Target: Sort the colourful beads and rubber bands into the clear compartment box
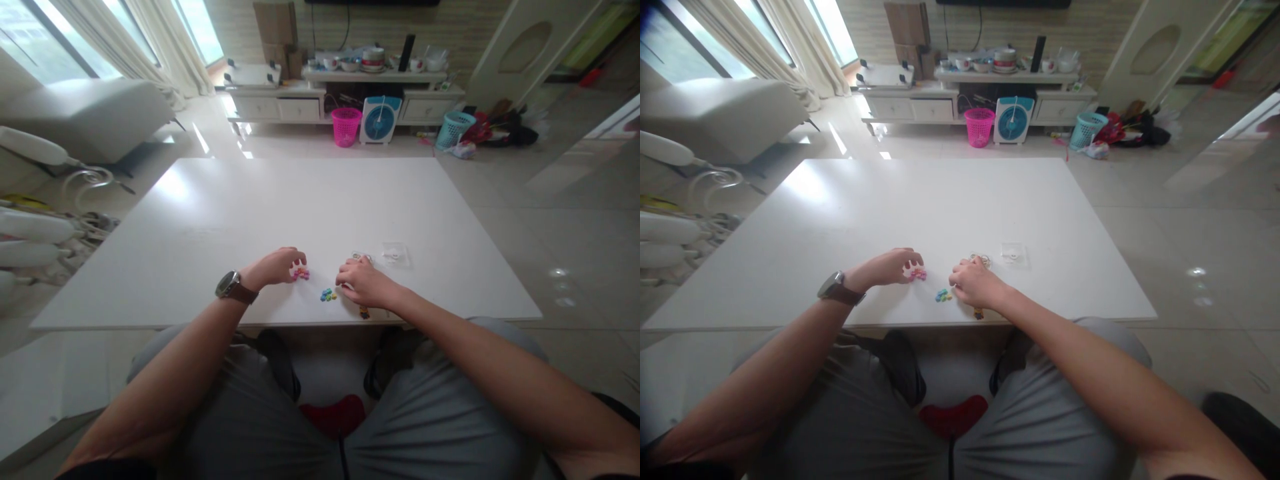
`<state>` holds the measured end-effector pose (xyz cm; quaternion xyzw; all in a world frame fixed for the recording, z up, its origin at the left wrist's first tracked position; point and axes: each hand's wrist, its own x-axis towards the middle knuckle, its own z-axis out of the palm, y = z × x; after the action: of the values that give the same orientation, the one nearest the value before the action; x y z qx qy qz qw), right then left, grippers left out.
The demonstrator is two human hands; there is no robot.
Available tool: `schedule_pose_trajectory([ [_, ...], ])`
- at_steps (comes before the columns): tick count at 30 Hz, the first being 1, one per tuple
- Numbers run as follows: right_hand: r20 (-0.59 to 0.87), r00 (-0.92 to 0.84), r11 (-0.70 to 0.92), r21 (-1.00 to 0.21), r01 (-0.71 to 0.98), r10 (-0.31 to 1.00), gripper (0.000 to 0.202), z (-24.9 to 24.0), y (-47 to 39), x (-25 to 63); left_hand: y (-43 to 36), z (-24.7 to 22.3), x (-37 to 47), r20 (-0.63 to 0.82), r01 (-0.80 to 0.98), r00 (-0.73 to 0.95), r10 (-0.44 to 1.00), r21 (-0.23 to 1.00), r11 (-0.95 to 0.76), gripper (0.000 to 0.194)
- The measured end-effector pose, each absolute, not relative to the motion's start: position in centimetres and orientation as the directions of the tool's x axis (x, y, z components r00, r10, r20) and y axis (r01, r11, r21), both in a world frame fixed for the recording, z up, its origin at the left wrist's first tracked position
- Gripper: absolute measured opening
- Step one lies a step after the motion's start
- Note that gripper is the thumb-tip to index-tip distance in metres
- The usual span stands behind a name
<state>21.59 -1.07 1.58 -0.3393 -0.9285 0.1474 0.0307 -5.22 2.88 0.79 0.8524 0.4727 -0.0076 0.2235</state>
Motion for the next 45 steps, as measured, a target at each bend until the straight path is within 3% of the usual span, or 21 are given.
schedule_pose_trajectory([
  [6,-0.071,-0.759,0.716,-0.287,0.637,0.647,0.020,1.7,-1.0,21.6,2.9,0.5,-5.0,-0.221,0.778,0.581,0.783,0.435,-0.454,0.031],
  [13,-0.047,-0.762,0.720,-0.294,0.629,0.646,0.020,1.4,-1.0,21.7,2.9,0.4,-4.2,-0.198,0.793,0.564,0.801,0.400,-0.460,0.021],
  [25,-0.077,-0.756,0.709,-0.297,0.639,0.650,0.020,1.5,-1.0,21.7,3.1,0.6,-5.1,-0.181,0.783,0.581,0.794,0.389,-0.485,0.032],
  [35,-0.080,-0.760,0.714,-0.294,0.636,0.645,0.021,1.7,-1.0,21.7,3.5,1.7,-4.7,-0.131,0.835,0.463,0.877,0.397,-0.381,0.017],
  [45,-0.058,-0.761,0.719,-0.288,0.632,0.646,0.020,2.0,-1.1,21.7,4.3,0.0,-4.3,-0.141,0.831,0.461,0.876,0.416,-0.370,0.018],
])
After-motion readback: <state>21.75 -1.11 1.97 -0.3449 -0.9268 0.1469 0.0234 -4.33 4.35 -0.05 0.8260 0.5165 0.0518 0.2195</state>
